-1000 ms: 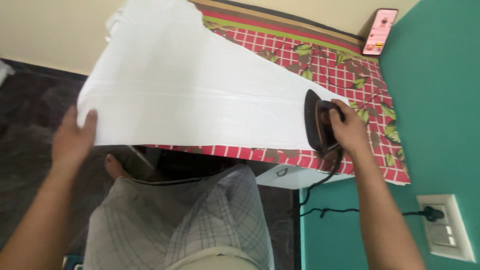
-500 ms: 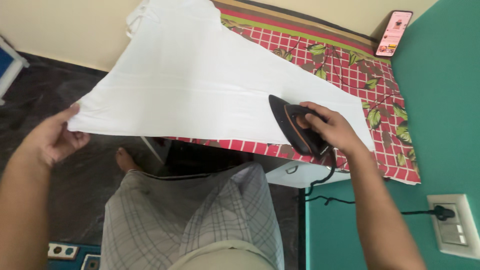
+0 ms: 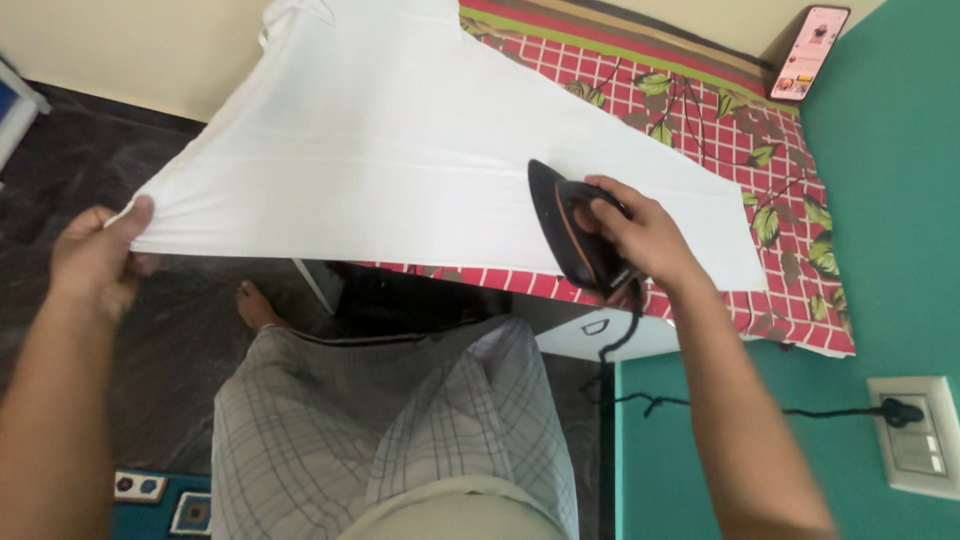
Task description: The person irons a white shirt laid out on a table. They smooth the fabric with their hands and use a black electric iron to press different sections of the shirt, including the sleeves and body, repeatedly moving the iron back and forth.
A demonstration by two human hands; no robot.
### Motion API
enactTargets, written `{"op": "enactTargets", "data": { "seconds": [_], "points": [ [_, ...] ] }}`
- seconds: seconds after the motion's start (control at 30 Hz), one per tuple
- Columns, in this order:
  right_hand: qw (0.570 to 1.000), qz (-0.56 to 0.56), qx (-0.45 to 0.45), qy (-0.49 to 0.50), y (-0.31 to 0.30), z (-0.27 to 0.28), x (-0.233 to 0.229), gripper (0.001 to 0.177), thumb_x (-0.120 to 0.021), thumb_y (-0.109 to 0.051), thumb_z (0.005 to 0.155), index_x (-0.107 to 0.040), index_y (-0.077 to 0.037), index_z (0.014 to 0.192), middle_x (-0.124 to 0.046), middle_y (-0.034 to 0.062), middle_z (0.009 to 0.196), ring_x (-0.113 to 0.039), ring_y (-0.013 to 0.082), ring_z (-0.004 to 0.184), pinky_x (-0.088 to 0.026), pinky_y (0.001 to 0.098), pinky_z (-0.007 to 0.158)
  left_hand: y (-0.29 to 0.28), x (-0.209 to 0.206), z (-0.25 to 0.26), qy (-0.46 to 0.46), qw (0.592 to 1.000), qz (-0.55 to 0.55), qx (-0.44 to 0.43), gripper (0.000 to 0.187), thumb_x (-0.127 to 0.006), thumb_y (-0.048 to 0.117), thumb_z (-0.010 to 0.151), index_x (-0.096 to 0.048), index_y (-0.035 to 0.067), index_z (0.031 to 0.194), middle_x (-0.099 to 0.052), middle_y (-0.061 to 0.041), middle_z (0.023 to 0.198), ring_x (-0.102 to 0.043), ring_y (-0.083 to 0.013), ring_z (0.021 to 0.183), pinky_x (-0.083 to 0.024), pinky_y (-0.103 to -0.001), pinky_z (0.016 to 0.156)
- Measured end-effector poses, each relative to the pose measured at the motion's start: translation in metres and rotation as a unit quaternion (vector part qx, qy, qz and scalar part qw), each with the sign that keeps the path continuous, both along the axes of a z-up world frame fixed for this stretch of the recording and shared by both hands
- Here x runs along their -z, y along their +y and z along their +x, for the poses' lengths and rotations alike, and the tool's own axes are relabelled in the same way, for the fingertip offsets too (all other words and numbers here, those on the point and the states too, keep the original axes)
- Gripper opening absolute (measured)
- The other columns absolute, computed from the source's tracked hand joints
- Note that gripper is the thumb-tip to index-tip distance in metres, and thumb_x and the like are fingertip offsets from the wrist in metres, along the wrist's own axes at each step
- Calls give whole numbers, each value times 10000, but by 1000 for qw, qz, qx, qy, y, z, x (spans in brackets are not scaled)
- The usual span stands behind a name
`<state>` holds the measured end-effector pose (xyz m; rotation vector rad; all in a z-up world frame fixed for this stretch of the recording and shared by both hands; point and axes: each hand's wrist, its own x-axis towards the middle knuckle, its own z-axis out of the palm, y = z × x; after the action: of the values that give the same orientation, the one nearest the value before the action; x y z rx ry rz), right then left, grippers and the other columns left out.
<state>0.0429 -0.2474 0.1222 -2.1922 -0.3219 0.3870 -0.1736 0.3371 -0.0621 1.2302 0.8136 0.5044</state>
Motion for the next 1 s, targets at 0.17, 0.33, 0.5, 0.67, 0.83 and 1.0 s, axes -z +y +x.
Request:
{"op": "enactTargets", "data": {
  "seconds": [0.17, 0.33, 0.5, 0.67, 0.83, 1.0],
  "points": [
    [996, 65, -57, -21, 26, -8, 3, 426, -597, -243, 1025, -615, -107, 1428, -742, 27, 960, -614, 71, 803, -508, 237, 746, -11, 9, 0, 35, 992, 120, -11, 372, -825, 294, 1037, -555, 178, 811, -665, -1, 810, -576, -105, 621, -451, -277, 511],
    [998, 49, -45, 3, 60, -23, -4, 432, -582, -241, 1005, -599, -115, 1417, -780, 43, 1000, -724, 82, 941, -547, 241, 840, -1, 40, 0, 51, 968, 246, 8, 411, -810, 298, 1074, -570, 107, 799, -620, -20, 759, -504, -109, 628, -381, -292, 542],
    [998, 24, -58, -7, 88, -33, -6, 433, -587, -241, 1001, -611, -124, 1418, -788, 50, 973, -718, 106, 917, -541, 255, 840, -3, 38, -9, 129, 864, 485, 33, 435, -780, 373, 1083, -635, 31, 856, -655, -123, 711, -611, -220, 667, -476, -380, 638],
    [995, 35, -87, -23, 99, -38, -5, 415, -588, -230, 997, -622, -113, 1394, -791, 42, 974, -739, 100, 946, -547, 248, 868, -9, 16, -6, 177, 779, 601, 19, 444, -749, 448, 1077, -670, 46, 906, -658, -191, 719, -664, -403, 732, -533, -505, 721],
    [993, 18, -102, -59, 107, -37, 0, 416, -591, -265, 995, -627, -131, 1387, -797, 71, 963, -753, 138, 946, -552, 273, 868, -7, 3, -5, 210, 738, 640, 36, 439, -738, 469, 1091, -688, 74, 904, -678, -195, 742, -674, -441, 774, -541, -536, 730],
    [988, 38, -139, -63, 135, -40, 13, 444, -592, -307, 970, -619, -159, 1388, -812, 97, 960, -787, 175, 916, -588, 306, 829, -6, 3, -5, 217, 718, 661, 24, 466, -765, 500, 1077, -694, 85, 879, -690, -208, 773, -681, -450, 800, -549, -534, 733]
  ]
}}
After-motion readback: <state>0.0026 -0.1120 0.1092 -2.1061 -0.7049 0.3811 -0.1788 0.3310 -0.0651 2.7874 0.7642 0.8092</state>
